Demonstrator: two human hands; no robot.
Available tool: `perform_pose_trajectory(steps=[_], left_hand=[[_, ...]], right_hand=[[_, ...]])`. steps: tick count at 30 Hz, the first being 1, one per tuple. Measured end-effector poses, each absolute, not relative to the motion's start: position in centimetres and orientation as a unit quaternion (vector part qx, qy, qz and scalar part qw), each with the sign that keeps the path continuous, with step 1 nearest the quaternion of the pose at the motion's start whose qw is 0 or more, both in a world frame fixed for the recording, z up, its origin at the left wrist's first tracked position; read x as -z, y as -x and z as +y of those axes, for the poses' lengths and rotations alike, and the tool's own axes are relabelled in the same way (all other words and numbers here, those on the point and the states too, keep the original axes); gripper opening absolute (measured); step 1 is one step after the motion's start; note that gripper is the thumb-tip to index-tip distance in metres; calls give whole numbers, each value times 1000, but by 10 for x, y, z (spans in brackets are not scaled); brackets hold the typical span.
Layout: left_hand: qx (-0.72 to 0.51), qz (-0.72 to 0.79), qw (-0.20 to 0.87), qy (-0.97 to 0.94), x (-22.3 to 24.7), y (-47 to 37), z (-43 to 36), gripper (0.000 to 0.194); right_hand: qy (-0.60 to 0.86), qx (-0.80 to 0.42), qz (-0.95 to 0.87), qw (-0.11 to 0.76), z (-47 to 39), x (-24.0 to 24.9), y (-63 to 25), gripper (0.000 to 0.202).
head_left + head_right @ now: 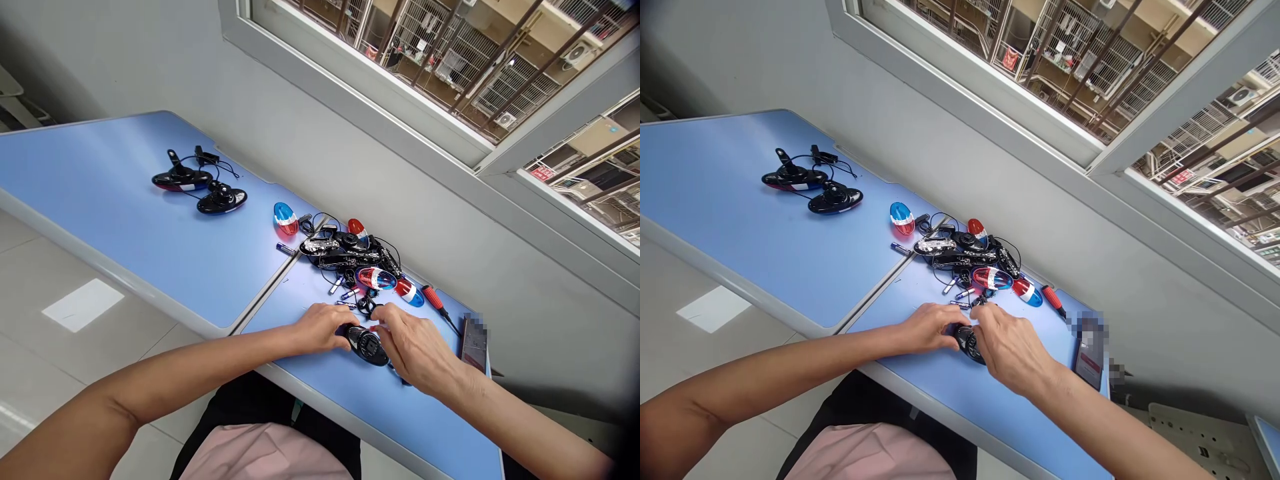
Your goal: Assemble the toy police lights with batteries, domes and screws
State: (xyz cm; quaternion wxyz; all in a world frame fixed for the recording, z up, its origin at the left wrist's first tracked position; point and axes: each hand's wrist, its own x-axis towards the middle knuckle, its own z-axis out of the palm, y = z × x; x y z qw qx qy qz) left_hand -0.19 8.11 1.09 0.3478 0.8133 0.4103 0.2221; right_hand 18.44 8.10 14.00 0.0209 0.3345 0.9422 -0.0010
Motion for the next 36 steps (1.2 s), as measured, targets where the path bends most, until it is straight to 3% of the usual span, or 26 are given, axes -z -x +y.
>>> perform_pose_trajectory(steps=[5,11,16,19,23,29,33,36], left_hand=[[-223,411,346,-813,-11,2,81,33],[-219,411,347,-814,-11,2,81,36],[-225,413,347,-812,-11,2,80,35],[-227,414,344,-812,-11,1,80,36],[-225,415,345,-811,-13,2,80,37],[-219,412,350,-813,-12,3,80,35],[-224,412,345,-813,-11,2,80,37],[-228,411,343,-814,-10,2,80,37]], right_hand=[[-363,-23,932,-9,86,-134,-191,37],[-363,58,927,79,82,-152,-188,21],[-389,-25,913,117,87,-151,-190,40],[-404,-42,908,98,89,-148,-188,36],[-308,5,950,49,85,-143,-188,26],[-362,-61,929,49,88,-138,-190,44],[-316,-35,946,58,87,-142,-187,28],[-265,-42,962,51,84,-141,-186,29]])
